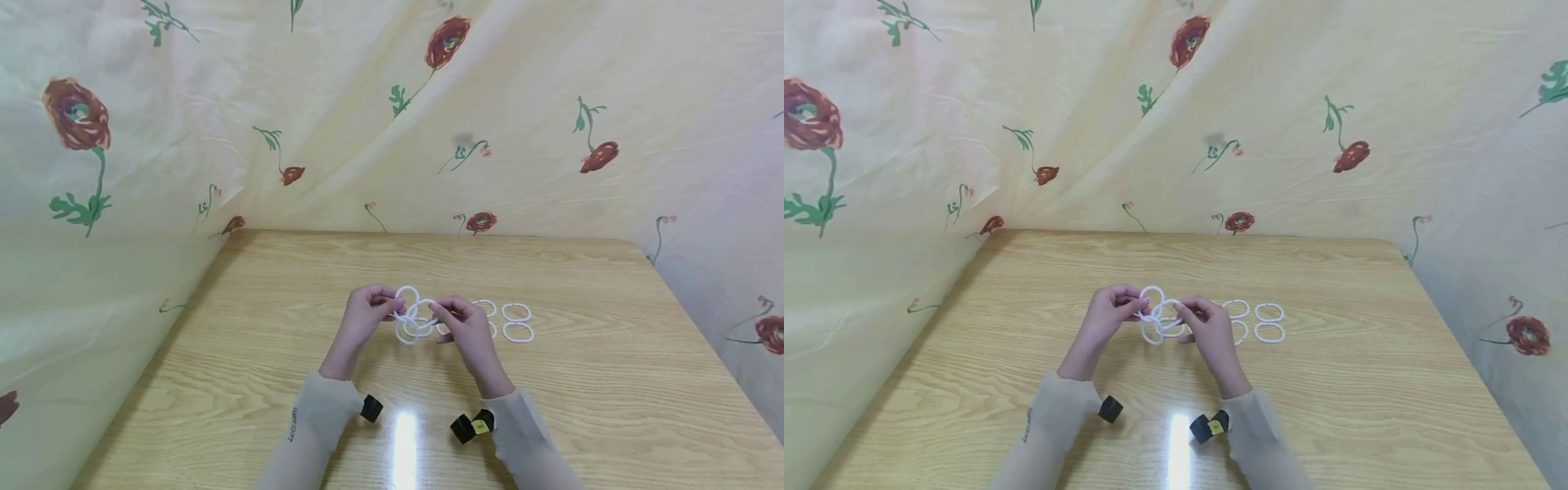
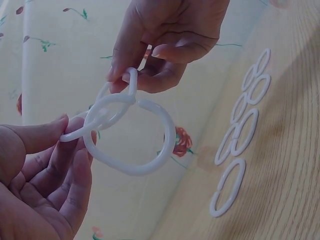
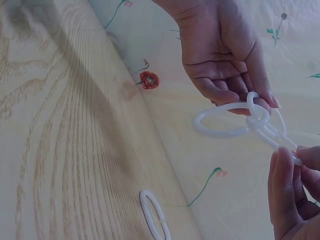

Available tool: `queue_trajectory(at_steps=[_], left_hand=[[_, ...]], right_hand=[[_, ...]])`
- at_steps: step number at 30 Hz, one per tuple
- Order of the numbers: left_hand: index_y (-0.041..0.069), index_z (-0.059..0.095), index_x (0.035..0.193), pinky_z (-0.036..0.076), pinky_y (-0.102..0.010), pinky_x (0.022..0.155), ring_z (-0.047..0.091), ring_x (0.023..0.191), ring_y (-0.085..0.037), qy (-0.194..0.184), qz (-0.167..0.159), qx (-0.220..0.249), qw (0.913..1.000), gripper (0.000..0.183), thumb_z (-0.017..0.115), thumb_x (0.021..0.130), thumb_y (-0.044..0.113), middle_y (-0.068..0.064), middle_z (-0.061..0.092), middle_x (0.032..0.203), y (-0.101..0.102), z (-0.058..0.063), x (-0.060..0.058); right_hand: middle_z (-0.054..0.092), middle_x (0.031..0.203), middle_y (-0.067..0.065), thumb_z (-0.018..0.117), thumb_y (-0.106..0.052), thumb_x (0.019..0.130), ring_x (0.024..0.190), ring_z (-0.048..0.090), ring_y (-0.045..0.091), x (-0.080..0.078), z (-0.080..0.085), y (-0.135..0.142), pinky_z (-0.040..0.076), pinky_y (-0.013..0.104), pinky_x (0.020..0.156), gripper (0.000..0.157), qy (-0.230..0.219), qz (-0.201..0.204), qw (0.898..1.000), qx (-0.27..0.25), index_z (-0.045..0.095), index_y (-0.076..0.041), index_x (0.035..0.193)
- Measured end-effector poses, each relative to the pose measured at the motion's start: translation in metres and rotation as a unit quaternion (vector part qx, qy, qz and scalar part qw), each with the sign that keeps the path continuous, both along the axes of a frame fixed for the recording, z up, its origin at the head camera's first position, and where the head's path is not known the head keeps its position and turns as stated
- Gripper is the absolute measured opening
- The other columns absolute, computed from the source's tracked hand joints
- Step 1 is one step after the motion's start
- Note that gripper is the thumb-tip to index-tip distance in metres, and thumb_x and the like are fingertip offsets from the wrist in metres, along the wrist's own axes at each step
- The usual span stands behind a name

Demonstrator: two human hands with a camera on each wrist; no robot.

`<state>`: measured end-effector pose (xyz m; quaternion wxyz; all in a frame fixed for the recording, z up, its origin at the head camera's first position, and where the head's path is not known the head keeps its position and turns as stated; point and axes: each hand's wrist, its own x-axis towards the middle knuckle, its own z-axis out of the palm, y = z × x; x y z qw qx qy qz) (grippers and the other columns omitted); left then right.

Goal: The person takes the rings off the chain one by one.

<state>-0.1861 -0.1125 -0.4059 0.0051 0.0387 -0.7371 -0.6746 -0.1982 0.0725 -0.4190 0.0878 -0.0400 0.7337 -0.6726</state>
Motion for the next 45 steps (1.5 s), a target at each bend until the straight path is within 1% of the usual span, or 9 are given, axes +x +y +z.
queue_trajectory(at_steps=[8,13,16,22,26,31,35,41,45], left_hand=[[-0.007,0.067,0.094,0.061,-0.042,0.077,0.067,0.070,-0.008,0.001,0.009,0.005,0.9999,0.014,0.069,0.088,0.005,-0.020,0.072,0.085,0.002,-0.002,-0.001],[-0.007,0.067,0.095,0.061,-0.039,0.075,0.067,0.071,-0.008,0.004,0.015,0.003,0.9999,0.015,0.069,0.088,0.005,-0.020,0.073,0.087,0.004,-0.003,-0.001],[-0.007,0.067,0.094,0.061,-0.038,0.074,0.066,0.070,-0.007,0.007,0.017,0.006,0.9998,0.014,0.069,0.088,0.005,-0.020,0.072,0.086,0.005,-0.002,0.000],[-0.008,0.067,0.093,0.061,-0.042,0.076,0.066,0.069,-0.006,0.008,0.018,0.016,0.9997,0.013,0.070,0.087,0.003,-0.018,0.072,0.085,0.007,-0.004,0.000],[-0.009,0.066,0.093,0.061,-0.045,0.078,0.066,0.069,-0.006,0.009,0.018,0.017,0.9997,0.014,0.070,0.086,0.003,-0.020,0.072,0.086,0.009,-0.005,-0.001],[-0.009,0.066,0.092,0.062,-0.035,0.073,0.067,0.070,-0.007,0.014,0.014,0.011,0.9997,0.013,0.070,0.086,0.001,-0.022,0.072,0.088,0.010,-0.005,0.000],[-0.009,0.066,0.092,0.061,-0.027,0.068,0.067,0.071,-0.008,0.015,0.010,0.009,0.9998,0.012,0.070,0.086,0.000,-0.023,0.072,0.088,0.010,-0.004,0.001],[-0.010,0.066,0.092,0.061,-0.027,0.069,0.066,0.071,-0.007,0.016,0.009,0.007,0.9998,0.011,0.069,0.086,-0.002,-0.023,0.072,0.089,0.010,-0.004,0.001],[-0.010,0.066,0.092,0.061,-0.030,0.070,0.067,0.072,-0.008,0.018,0.010,0.009,0.9997,0.011,0.068,0.086,-0.001,-0.023,0.072,0.090,0.010,-0.003,0.001]], right_hand=[[0.063,0.081,-0.005,0.062,-0.014,0.095,0.074,0.064,0.003,0.000,0.001,-0.001,0.058,0.022,0.055,0.026,-0.007,-0.013,1.000,-0.004,0.063,0.009,0.108],[0.063,0.085,-0.001,0.062,-0.012,0.095,0.073,0.064,0.003,0.001,0.001,-0.002,0.059,0.022,0.057,0.024,-0.014,-0.021,1.000,-0.015,0.063,0.009,0.106],[0.064,0.084,-0.004,0.063,-0.011,0.094,0.072,0.064,0.003,0.002,0.000,-0.003,0.059,0.022,0.057,0.024,-0.017,-0.024,0.999,-0.021,0.062,0.009,0.107],[0.064,0.079,-0.011,0.063,-0.010,0.094,0.071,0.063,0.003,0.003,0.000,-0.004,0.059,0.022,0.057,0.025,-0.020,-0.029,0.999,-0.026,0.061,0.012,0.106],[0.065,0.077,-0.007,0.063,-0.009,0.093,0.070,0.064,0.006,0.003,0.000,-0.006,0.059,0.024,0.057,0.020,-0.028,-0.038,0.998,-0.033,0.062,0.009,0.102],[0.065,0.077,-0.003,0.063,-0.006,0.093,0.070,0.065,0.009,0.003,-0.001,-0.007,0.060,0.027,0.057,0.009,-0.039,-0.046,0.997,-0.042,0.064,0.003,0.095],[0.064,0.076,-0.005,0.063,-0.006,0.093,0.069,0.064,0.008,0.003,-0.001,-0.007,0.059,0.025,0.056,0.009,-0.045,-0.049,0.997,-0.040,0.064,0.002,0.095],[0.064,0.074,-0.007,0.060,-0.006,0.094,0.067,0.065,0.007,0.001,-0.004,-0.006,0.058,0.022,0.053,0.017,-0.057,-0.058,0.996,-0.042,0.061,0.009,0.103],[0.063,0.072,-0.008,0.059,-0.006,0.095,0.066,0.065,0.005,0.001,-0.004,-0.005,0.057,0.021,0.053,0.018,-0.061,-0.064,0.995,-0.041,0.061,0.010,0.103]])
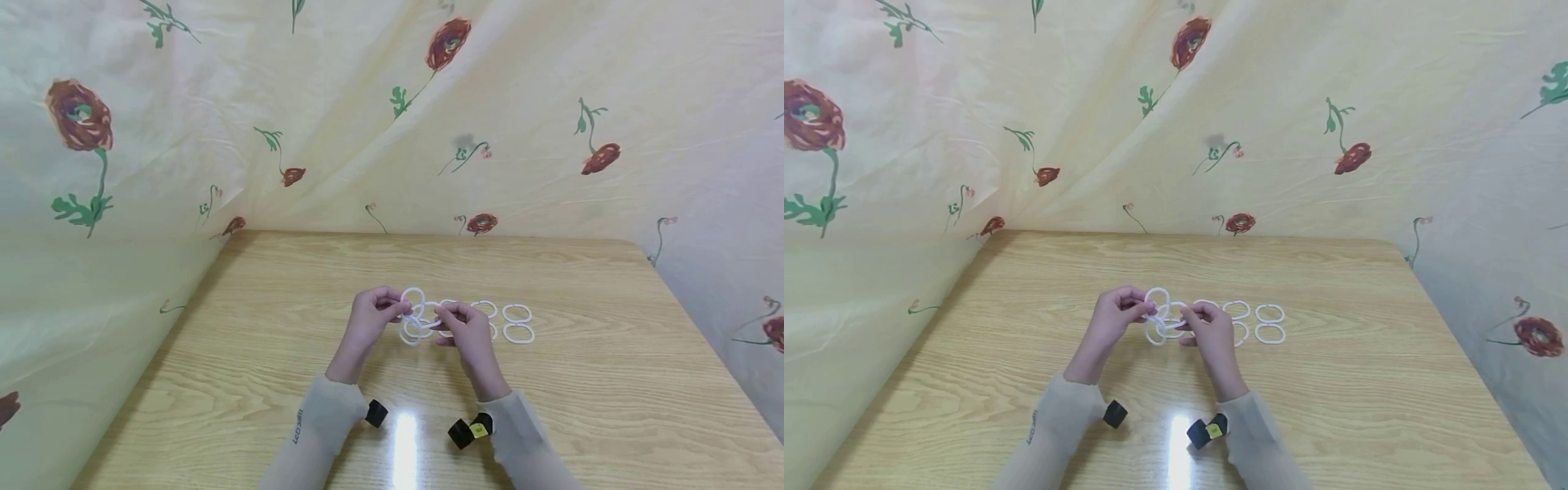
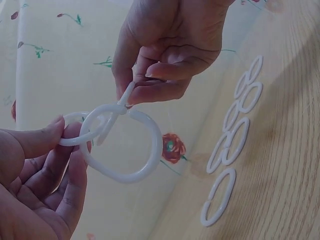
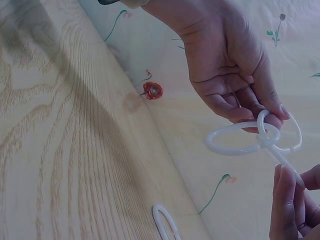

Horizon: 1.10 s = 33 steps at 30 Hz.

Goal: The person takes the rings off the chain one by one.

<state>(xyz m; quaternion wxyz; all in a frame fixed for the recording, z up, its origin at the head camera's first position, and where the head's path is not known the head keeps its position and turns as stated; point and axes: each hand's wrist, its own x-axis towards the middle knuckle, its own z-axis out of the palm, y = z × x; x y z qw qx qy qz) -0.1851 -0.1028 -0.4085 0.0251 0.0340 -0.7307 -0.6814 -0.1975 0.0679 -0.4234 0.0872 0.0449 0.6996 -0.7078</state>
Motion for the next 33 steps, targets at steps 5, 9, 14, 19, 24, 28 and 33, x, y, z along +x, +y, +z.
queue_trajectory(at_steps=[5,9,14,19,24,28,33], left_hand=[[-0.009,0.066,0.092,0.062,-0.036,0.073,0.068,0.073,-0.009,0.000,0.001,-0.002,1.0000,0.011,0.068,0.086,-0.001,-0.023,0.072,0.090,-0.001,0.002,0.001],[-0.010,0.066,0.092,0.062,-0.041,0.074,0.067,0.071,-0.008,0.000,0.006,-0.002,1.0000,0.011,0.068,0.086,0.000,-0.023,0.072,0.088,-0.001,0.002,0.000],[-0.010,0.066,0.091,0.062,-0.038,0.072,0.066,0.069,-0.006,0.000,0.010,0.002,0.9999,0.011,0.069,0.086,0.000,-0.023,0.072,0.087,-0.001,0.002,0.000],[-0.009,0.066,0.092,0.061,-0.029,0.068,0.067,0.071,-0.007,0.001,0.008,-0.005,1.0000,0.012,0.068,0.087,0.002,-0.022,0.072,0.087,-0.002,0.001,0.000],[-0.006,0.067,0.094,0.060,-0.025,0.068,0.067,0.072,-0.007,-0.006,0.015,-0.006,0.9999,0.013,0.068,0.088,0.005,-0.018,0.073,0.088,-0.006,0.001,-0.001],[-0.005,0.068,0.093,0.058,-0.022,0.067,0.067,0.073,-0.007,-0.009,0.019,-0.005,0.9998,0.011,0.068,0.088,0.005,-0.017,0.073,0.089,-0.009,0.002,-0.001],[-0.005,0.068,0.093,0.058,-0.021,0.067,0.068,0.074,-0.007,-0.006,0.014,-0.006,0.9999,0.011,0.068,0.089,0.005,-0.017,0.073,0.089,-0.012,0.002,-0.002]], right_hand=[[0.063,0.071,-0.009,0.060,-0.007,0.095,0.068,0.066,0.008,-0.001,0.000,0.000,0.058,0.022,0.054,0.018,0.001,0.004,1.000,-0.002,0.062,0.009,0.103],[0.063,0.072,-0.011,0.060,-0.008,0.095,0.069,0.065,0.005,-0.001,0.000,0.000,0.058,0.021,0.054,0.023,0.001,0.004,1.000,-0.002,0.060,0.012,0.107],[0.064,0.073,-0.010,0.061,-0.009,0.095,0.068,0.065,0.002,-0.002,0.001,0.001,0.057,0.021,0.054,0.025,0.004,0.002,1.000,-0.006,0.059,0.012,0.107],[0.064,0.075,-0.009,0.063,-0.012,0.094,0.069,0.065,0.002,-0.003,0.002,0.003,0.058,0.021,0.056,0.024,0.003,-0.003,1.000,-0.001,0.061,0.009,0.107],[0.067,0.079,-0.008,0.065,-0.015,0.093,0.071,0.065,0.002,-0.009,-0.001,0.007,0.058,0.020,0.059,0.025,-0.005,-0.010,1.000,0.013,0.065,0.005,0.108],[0.069,0.082,-0.007,0.065,-0.018,0.094,0.073,0.066,0.004,-0.017,-0.005,0.010,0.059,0.023,0.063,0.030,-0.016,-0.006,0.999,0.035,0.064,0.006,0.112],[0.072,0.084,-0.003,0.063,-0.015,0.095,0.072,0.068,0.006,-0.030,-0.010,0.012,0.061,0.026,0.067,0.031,-0.028,0.005,0.999,0.046,0.062,0.008,0.116]])
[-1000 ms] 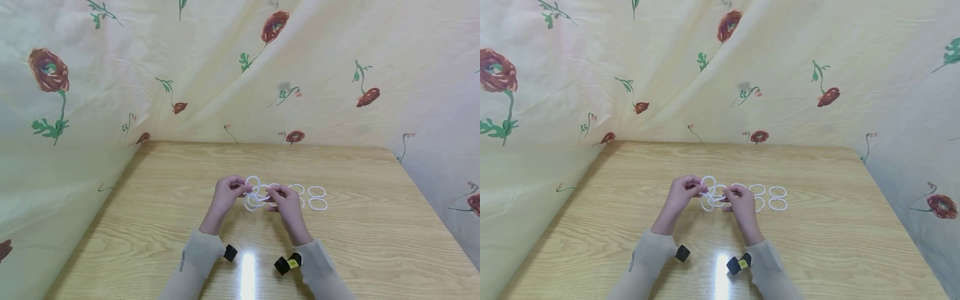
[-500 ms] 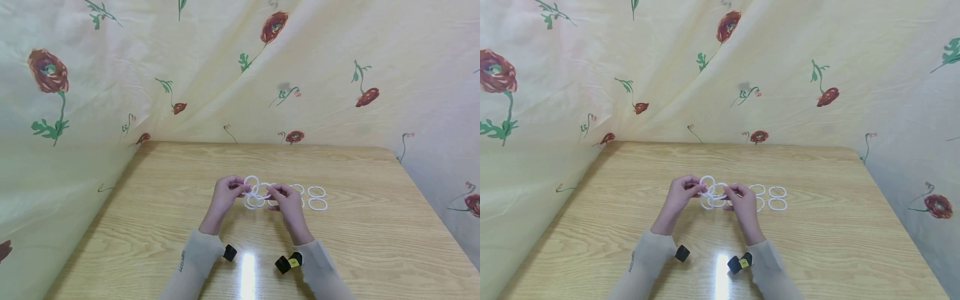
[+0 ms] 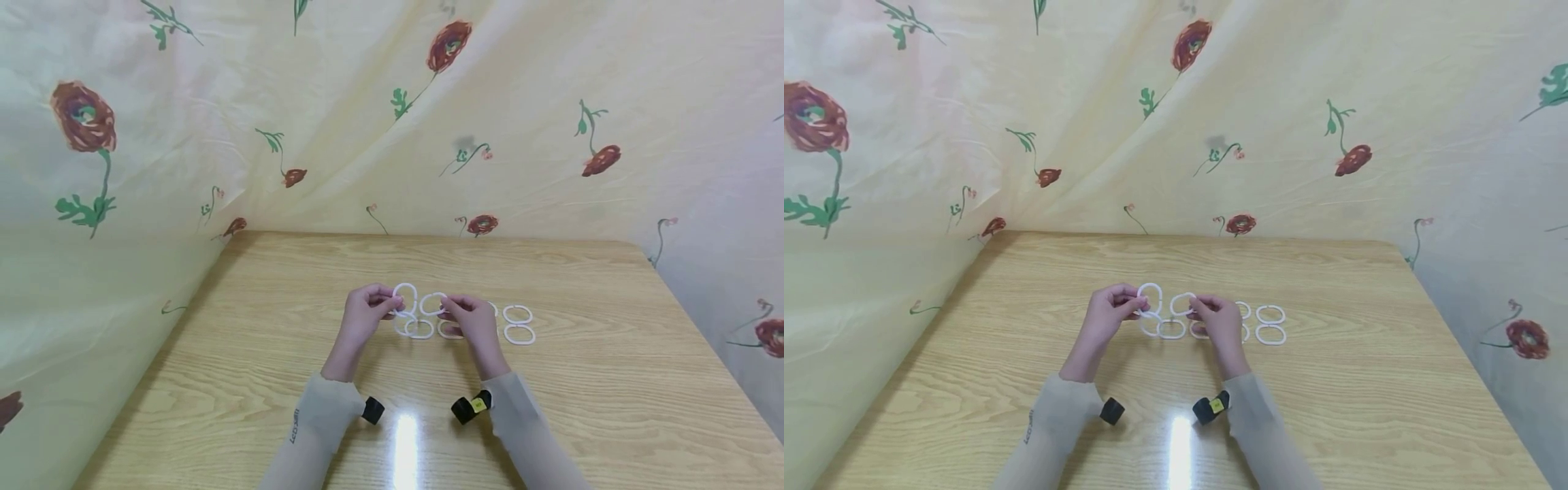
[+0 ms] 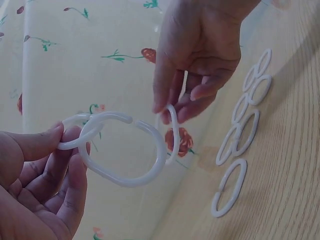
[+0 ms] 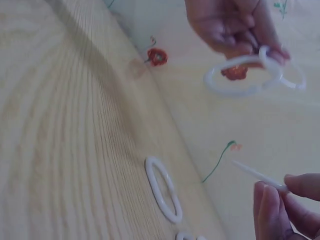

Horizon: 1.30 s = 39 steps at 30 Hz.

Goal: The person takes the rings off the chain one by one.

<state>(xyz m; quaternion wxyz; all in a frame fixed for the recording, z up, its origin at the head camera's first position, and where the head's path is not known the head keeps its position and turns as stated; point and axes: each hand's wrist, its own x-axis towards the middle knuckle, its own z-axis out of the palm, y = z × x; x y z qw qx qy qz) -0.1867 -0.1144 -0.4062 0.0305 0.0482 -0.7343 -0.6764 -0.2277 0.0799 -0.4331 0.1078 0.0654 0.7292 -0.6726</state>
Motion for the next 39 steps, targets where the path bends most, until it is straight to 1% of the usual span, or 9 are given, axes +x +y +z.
queue_trajectory(at_steps=[7,11,14,17,21,24,28,35,39], left_hand=[[-0.007,0.067,0.094,0.059,-0.022,0.067,0.067,0.073,-0.007,0.007,0.003,-0.005,1.0000,0.013,0.067,0.089,0.005,-0.018,0.073,0.088,0.001,0.000,0.000],[-0.008,0.067,0.093,0.059,-0.022,0.066,0.067,0.073,-0.007,0.010,0.005,-0.003,0.9999,0.013,0.068,0.089,0.004,-0.020,0.073,0.089,0.002,-0.001,0.000],[-0.008,0.067,0.093,0.059,-0.023,0.066,0.067,0.071,-0.007,0.008,0.008,0.001,0.9999,0.013,0.068,0.088,0.003,-0.021,0.073,0.088,0.002,-0.001,0.000],[-0.008,0.067,0.093,0.059,-0.024,0.067,0.067,0.071,-0.007,0.007,0.009,0.003,0.9999,0.013,0.068,0.088,0.003,-0.021,0.073,0.088,0.002,0.000,0.000],[-0.008,0.067,0.094,0.059,-0.024,0.067,0.066,0.071,-0.006,0.008,0.007,0.000,0.9999,0.013,0.068,0.088,0.003,-0.021,0.073,0.089,0.002,0.001,0.001],[-0.008,0.067,0.093,0.060,-0.025,0.067,0.067,0.071,-0.006,0.011,0.004,-0.004,0.9999,0.012,0.068,0.088,0.004,-0.021,0.073,0.089,0.002,0.002,0.002],[-0.007,0.067,0.093,0.060,-0.027,0.069,0.067,0.072,-0.007,0.010,0.004,-0.005,0.9999,0.012,0.068,0.088,0.004,-0.021,0.073,0.089,0.003,0.003,0.002],[-0.007,0.067,0.093,0.061,-0.031,0.071,0.067,0.072,-0.007,0.007,0.002,-0.008,0.9999,0.012,0.068,0.088,0.005,-0.021,0.073,0.089,0.003,0.004,0.003],[-0.007,0.067,0.093,0.061,-0.029,0.070,0.067,0.072,-0.007,0.007,0.002,-0.009,0.9999,0.013,0.068,0.088,0.005,-0.020,0.073,0.088,0.003,0.003,0.003]], right_hand=[[0.073,0.087,0.005,0.061,-0.012,0.095,0.072,0.070,0.006,-0.015,-0.005,0.001,0.060,0.023,0.066,0.033,-0.026,0.024,0.999,0.018,0.059,0.009,0.120],[0.073,0.086,0.004,0.062,-0.013,0.095,0.070,0.068,0.003,-0.021,-0.010,-0.003,0.060,0.022,0.065,0.031,-0.032,0.029,0.998,0.045,0.061,0.008,0.118],[0.073,0.091,0.009,0.063,-0.011,0.094,0.069,0.067,0.003,-0.023,-0.012,-0.007,0.060,0.022,0.063,0.029,-0.035,0.030,0.997,0.060,0.063,0.007,0.116],[0.074,0.092,0.011,0.063,-0.010,0.093,0.067,0.067,0.003,-0.025,-0.014,-0.010,0.058,0.020,0.059,0.027,-0.036,0.032,0.996,0.072,0.064,0.007,0.114],[0.074,0.082,0.007,0.063,-0.008,0.092,0.063,0.066,0.004,-0.026,-0.017,-0.011,0.057,0.019,0.054,0.027,-0.035,0.034,0.996,0.079,0.064,0.009,0.113],[0.075,0.080,0.010,0.063,-0.007,0.092,0.060,0.066,0.005,-0.026,-0.018,-0.012,0.056,0.019,0.053,0.027,-0.035,0.034,0.996,0.077,0.064,0.010,0.113],[0.075,0.083,0.015,0.063,-0.007,0.092,0.057,0.065,0.004,-0.026,-0.020,-0.011,0.055,0.018,0.051,0.029,-0.030,0.037,0.996,0.079,0.063,0.012,0.114],[0.074,0.089,0.019,0.065,-0.008,0.091,0.053,0.062,0.004,-0.025,-0.019,-0.010,0.056,0.018,0.052,0.028,-0.011,0.035,0.993,0.116,0.065,0.009,0.113],[0.073,0.095,0.021,0.064,-0.008,0.091,0.059,0.064,0.005,-0.023,-0.015,-0.009,0.058,0.020,0.057,0.027,-0.005,0.038,0.990,0.133,0.066,0.008,0.113]])
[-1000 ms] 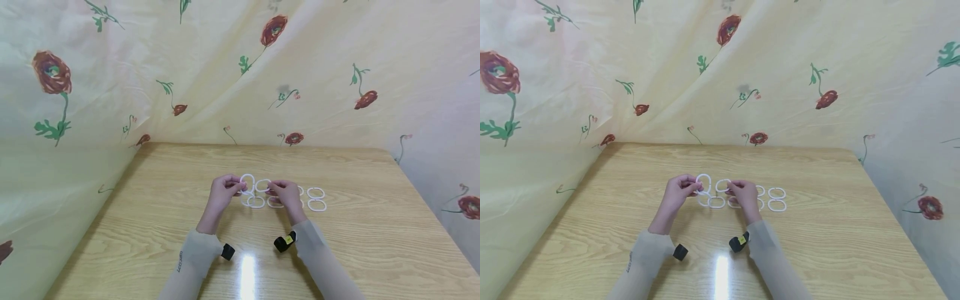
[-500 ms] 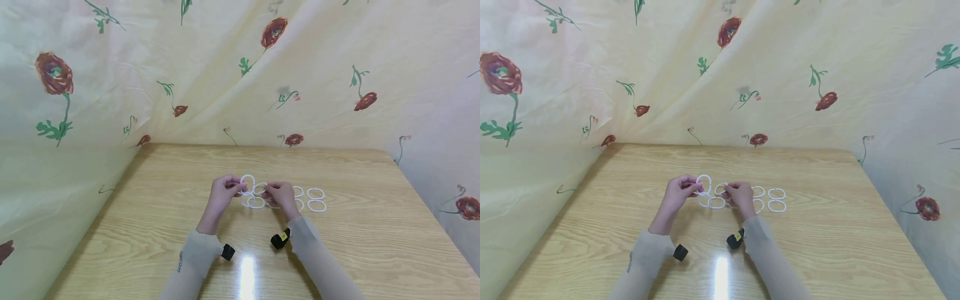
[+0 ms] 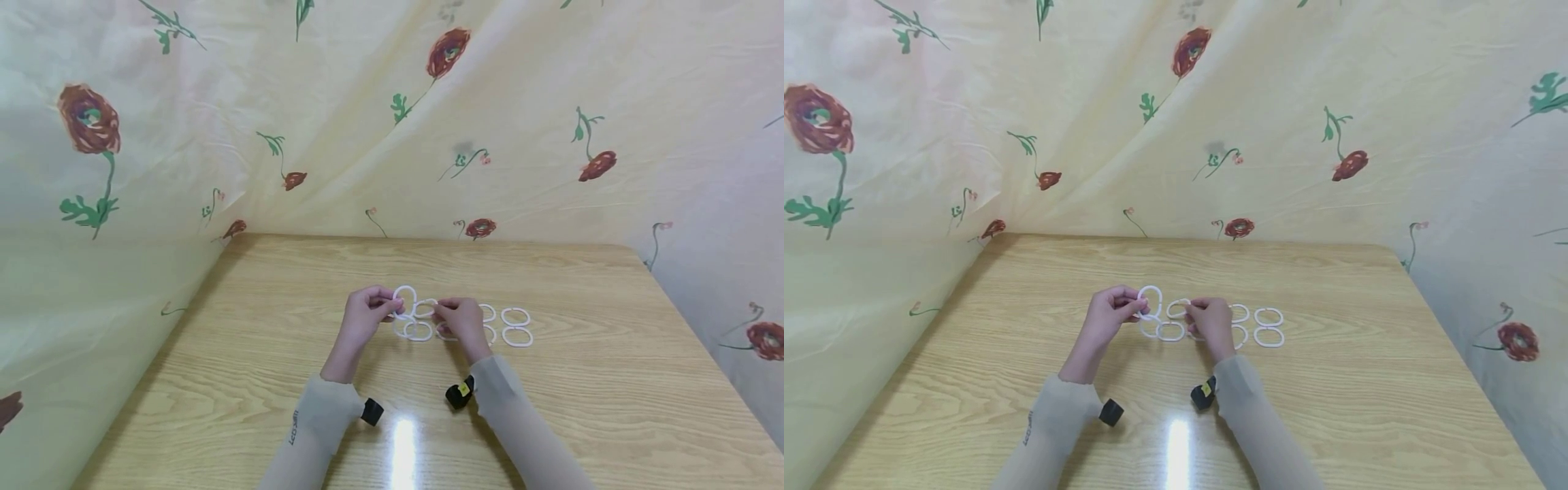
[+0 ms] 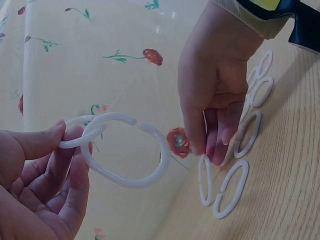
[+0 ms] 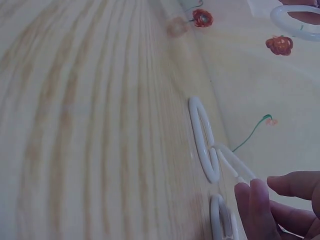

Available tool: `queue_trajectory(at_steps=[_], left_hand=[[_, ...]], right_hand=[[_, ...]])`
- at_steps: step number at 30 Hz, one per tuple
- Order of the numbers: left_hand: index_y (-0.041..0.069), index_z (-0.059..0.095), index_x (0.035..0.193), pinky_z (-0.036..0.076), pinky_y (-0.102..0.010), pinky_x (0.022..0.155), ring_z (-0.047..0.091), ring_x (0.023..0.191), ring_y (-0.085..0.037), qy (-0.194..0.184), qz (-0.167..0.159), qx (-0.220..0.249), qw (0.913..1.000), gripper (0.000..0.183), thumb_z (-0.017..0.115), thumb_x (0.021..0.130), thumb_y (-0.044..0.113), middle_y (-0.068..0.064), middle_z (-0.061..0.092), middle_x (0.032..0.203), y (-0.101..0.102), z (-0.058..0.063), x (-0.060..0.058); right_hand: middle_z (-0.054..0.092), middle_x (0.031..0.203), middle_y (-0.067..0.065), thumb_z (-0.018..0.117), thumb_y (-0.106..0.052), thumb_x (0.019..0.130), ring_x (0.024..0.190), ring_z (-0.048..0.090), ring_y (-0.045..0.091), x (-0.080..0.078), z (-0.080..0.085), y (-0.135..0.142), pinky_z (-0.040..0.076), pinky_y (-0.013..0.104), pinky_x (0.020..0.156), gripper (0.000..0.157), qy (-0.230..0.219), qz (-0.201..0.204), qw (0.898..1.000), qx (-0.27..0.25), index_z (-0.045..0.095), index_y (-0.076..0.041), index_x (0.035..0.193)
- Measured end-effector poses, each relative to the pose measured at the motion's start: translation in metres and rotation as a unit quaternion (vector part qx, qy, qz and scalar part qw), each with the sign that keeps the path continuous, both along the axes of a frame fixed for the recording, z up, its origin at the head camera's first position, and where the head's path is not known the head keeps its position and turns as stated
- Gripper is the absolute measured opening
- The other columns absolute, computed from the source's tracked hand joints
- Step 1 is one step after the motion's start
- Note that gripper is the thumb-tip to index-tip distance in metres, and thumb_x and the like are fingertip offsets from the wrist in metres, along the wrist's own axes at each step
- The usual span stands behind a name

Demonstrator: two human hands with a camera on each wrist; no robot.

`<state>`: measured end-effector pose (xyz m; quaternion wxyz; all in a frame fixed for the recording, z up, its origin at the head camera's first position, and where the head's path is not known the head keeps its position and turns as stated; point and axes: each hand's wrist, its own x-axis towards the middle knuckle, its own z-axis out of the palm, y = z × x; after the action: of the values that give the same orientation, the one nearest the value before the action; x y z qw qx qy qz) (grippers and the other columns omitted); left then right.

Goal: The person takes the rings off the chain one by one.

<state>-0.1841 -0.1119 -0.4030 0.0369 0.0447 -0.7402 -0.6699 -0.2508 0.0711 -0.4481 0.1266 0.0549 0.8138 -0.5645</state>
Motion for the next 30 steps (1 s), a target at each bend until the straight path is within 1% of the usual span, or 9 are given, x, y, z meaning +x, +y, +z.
queue_trajectory(at_steps=[7,10,12,16,20,22,24,28,30], left_hand=[[-0.006,0.067,0.093,0.060,-0.027,0.069,0.066,0.072,-0.006,-0.005,-0.002,-0.005,1.0000,0.012,0.067,0.089,0.006,-0.018,0.073,0.088,-0.002,-0.002,-0.001],[-0.006,0.067,0.094,0.060,-0.026,0.069,0.067,0.073,-0.006,-0.007,-0.004,-0.004,1.0000,0.012,0.067,0.089,0.006,-0.019,0.073,0.089,-0.002,-0.003,-0.001],[-0.006,0.067,0.095,0.060,-0.026,0.069,0.067,0.073,-0.007,-0.007,-0.004,-0.004,1.0000,0.013,0.067,0.089,0.006,-0.019,0.073,0.090,-0.002,-0.003,-0.001],[-0.005,0.067,0.095,0.060,-0.025,0.069,0.067,0.073,-0.007,-0.014,-0.004,-0.001,0.9999,0.013,0.068,0.089,0.007,-0.018,0.073,0.090,-0.002,-0.002,-0.001],[-0.003,0.068,0.095,0.059,-0.024,0.068,0.067,0.073,-0.007,-0.016,-0.003,0.003,0.9999,0.012,0.068,0.089,0.007,-0.018,0.073,0.090,-0.002,-0.003,-0.001],[-0.004,0.068,0.094,0.059,-0.025,0.068,0.067,0.073,-0.007,-0.013,-0.004,0.003,0.9999,0.011,0.068,0.089,0.006,-0.018,0.073,0.089,-0.002,-0.003,-0.001],[-0.004,0.068,0.094,0.060,-0.025,0.068,0.067,0.072,-0.007,-0.009,-0.006,0.003,0.9999,0.011,0.068,0.089,0.006,-0.018,0.073,0.089,-0.002,-0.003,-0.001],[-0.005,0.067,0.094,0.059,-0.025,0.068,0.067,0.072,-0.007,-0.006,-0.008,0.001,0.9999,0.011,0.068,0.089,0.006,-0.018,0.073,0.088,-0.002,-0.003,-0.001],[-0.005,0.067,0.094,0.059,-0.024,0.068,0.067,0.072,-0.007,-0.008,-0.009,0.002,0.9999,0.012,0.067,0.089,0.006,-0.017,0.073,0.088,-0.002,-0.003,-0.001]], right_hand=[[0.069,0.105,0.026,0.060,-0.007,0.093,0.074,0.071,0.014,0.004,0.001,0.003,0.061,0.025,0.065,0.031,0.013,0.004,1.000,0.007,0.063,0.009,0.119],[0.069,0.109,0.025,0.061,-0.007,0.093,0.080,0.072,0.019,0.007,0.003,0.002,0.061,0.026,0.066,0.032,0.022,0.002,1.000,0.002,0.062,0.007,0.121],[0.069,0.109,0.024,0.061,-0.008,0.093,0.085,0.072,0.024,0.009,0.005,0.001,0.061,0.027,0.067,0.032,0.037,0.002,0.999,-0.001,0.062,0.005,0.122],[0.071,0.106,0.023,0.062,-0.008,0.093,0.094,0.071,0.034,0.014,0.010,-0.004,0.061,0.030,0.067,0.030,0.090,0.014,0.996,0.002,0.064,0.003,0.121],[0.071,0.105,0.023,0.063,-0.005,0.092,0.098,0.068,0.038,0.018,0.016,-0.009,0.062,0.033,0.067,0.029,0.126,0.028,0.992,-0.006,0.065,0.004,0.119],[0.071,0.106,0.023,0.063,-0.004,0.091,0.098,0.068,0.038,0.020,0.020,-0.011,0.062,0.035,0.068,0.028,0.131,0.032,0.991,-0.014,0.065,0.004,0.119],[0.071,0.106,0.022,0.064,-0.005,0.092,0.096,0.069,0.036,0.022,0.023,-0.012,0.062,0.036,0.069,0.027,0.133,0.037,0.990,-0.019,0.066,0.002,0.118],[0.071,0.106,0.022,0.065,-0.010,0.092,0.086,0.071,0.020,0.027,0.030,-0.014,0.061,0.041,0.071,0.026,0.133,0.049,0.989,-0.036,0.067,0.000,0.116],[0.071,0.106,0.022,0.065,-0.011,0.093,0.084,0.071,0.015,0.029,0.034,-0.015,0.061,0.041,0.072,0.026,0.133,0.059,0.988,-0.048,0.067,0.000,0.116]])
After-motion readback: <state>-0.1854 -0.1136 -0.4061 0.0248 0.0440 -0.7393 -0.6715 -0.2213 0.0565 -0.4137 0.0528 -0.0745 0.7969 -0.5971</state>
